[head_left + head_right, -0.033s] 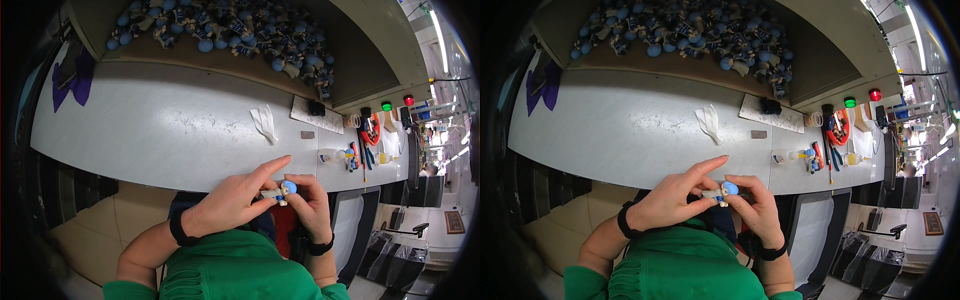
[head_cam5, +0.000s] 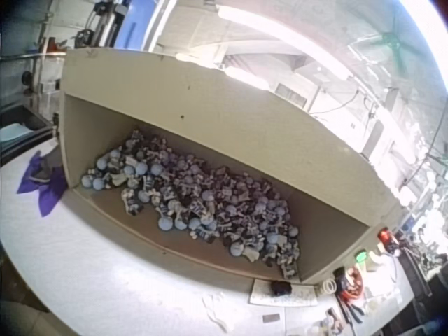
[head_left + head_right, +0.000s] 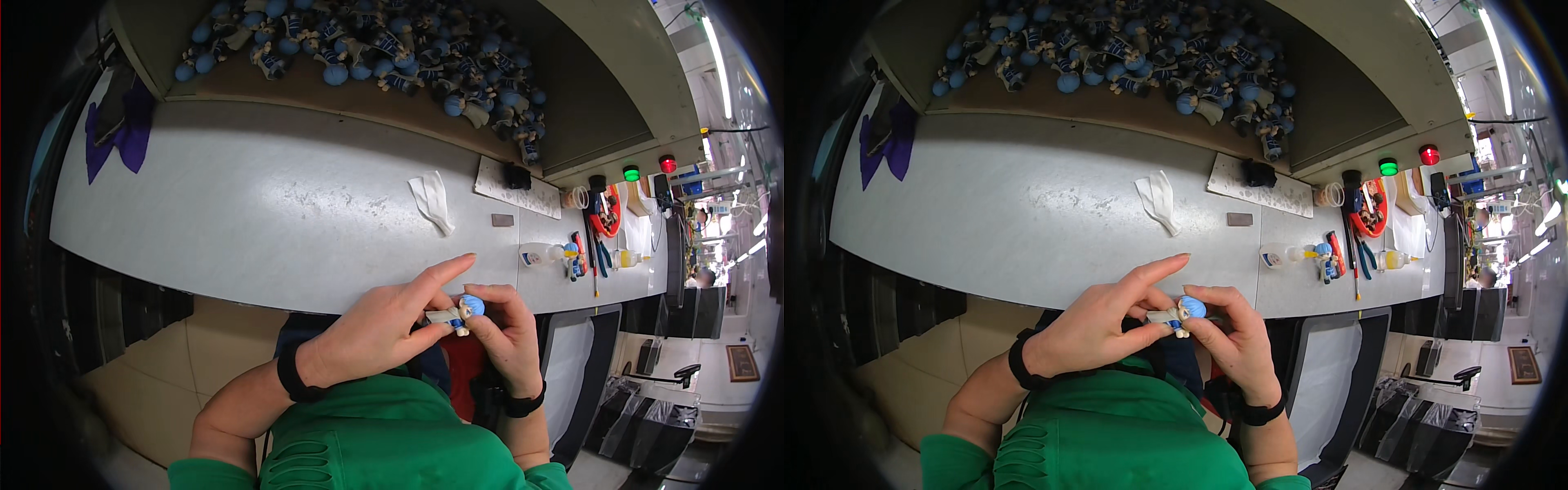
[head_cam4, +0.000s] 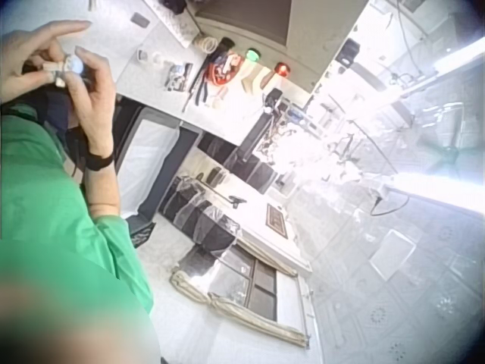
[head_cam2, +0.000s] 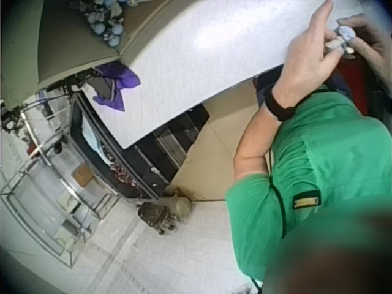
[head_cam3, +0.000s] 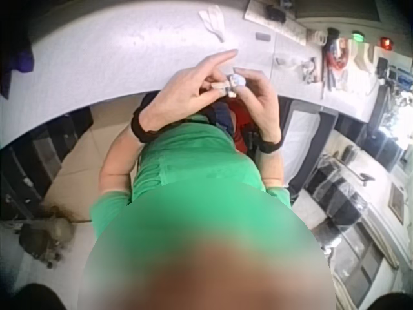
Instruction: Assembling and gluing small figurines in a manufacturing environment.
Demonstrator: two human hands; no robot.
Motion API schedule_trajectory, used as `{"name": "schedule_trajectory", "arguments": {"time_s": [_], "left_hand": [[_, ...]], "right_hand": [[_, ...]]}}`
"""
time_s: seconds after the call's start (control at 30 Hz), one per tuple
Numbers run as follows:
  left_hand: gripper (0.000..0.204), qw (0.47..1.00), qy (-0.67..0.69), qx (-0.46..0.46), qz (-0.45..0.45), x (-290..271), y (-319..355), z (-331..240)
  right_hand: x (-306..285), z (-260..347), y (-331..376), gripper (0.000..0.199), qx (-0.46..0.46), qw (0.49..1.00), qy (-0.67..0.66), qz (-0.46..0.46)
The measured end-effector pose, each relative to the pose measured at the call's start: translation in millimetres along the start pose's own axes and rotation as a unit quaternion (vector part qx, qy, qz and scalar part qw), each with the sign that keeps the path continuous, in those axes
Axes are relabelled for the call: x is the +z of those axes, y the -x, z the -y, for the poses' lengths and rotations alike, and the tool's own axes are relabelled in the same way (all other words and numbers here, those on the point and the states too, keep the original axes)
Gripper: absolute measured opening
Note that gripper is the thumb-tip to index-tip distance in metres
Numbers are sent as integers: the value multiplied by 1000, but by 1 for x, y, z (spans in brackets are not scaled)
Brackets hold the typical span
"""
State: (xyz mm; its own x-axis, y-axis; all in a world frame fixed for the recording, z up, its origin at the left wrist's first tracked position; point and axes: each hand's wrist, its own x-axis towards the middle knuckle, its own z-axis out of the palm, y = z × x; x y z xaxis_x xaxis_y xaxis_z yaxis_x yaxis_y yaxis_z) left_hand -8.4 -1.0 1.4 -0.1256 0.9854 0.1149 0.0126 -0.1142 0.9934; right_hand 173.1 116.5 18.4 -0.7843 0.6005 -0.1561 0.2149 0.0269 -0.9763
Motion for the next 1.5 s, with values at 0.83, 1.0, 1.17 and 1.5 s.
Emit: {"name": "schedule_trajectory", "arguments": {"time_s": [0.83, 1.0, 1.17, 1.5], "left_hand": [[70, 997, 57, -56, 5, 0, -6, -7], [69, 994, 83, -72, 3, 1, -6, -11], [71, 992, 96, -79, -4, 1, -6, -10], [72, 997, 42, -68, -14, 5, -7, -7]], "right_hand": [[-3, 3, -9, 38, -15, 999, -45, 9], [-4, -1, -7, 36, -60, 989, -132, 1], [-3, -7, -5, 30, -66, 987, -149, -11], [1, -1, -2, 40, -111, 993, -30, -14]]}}
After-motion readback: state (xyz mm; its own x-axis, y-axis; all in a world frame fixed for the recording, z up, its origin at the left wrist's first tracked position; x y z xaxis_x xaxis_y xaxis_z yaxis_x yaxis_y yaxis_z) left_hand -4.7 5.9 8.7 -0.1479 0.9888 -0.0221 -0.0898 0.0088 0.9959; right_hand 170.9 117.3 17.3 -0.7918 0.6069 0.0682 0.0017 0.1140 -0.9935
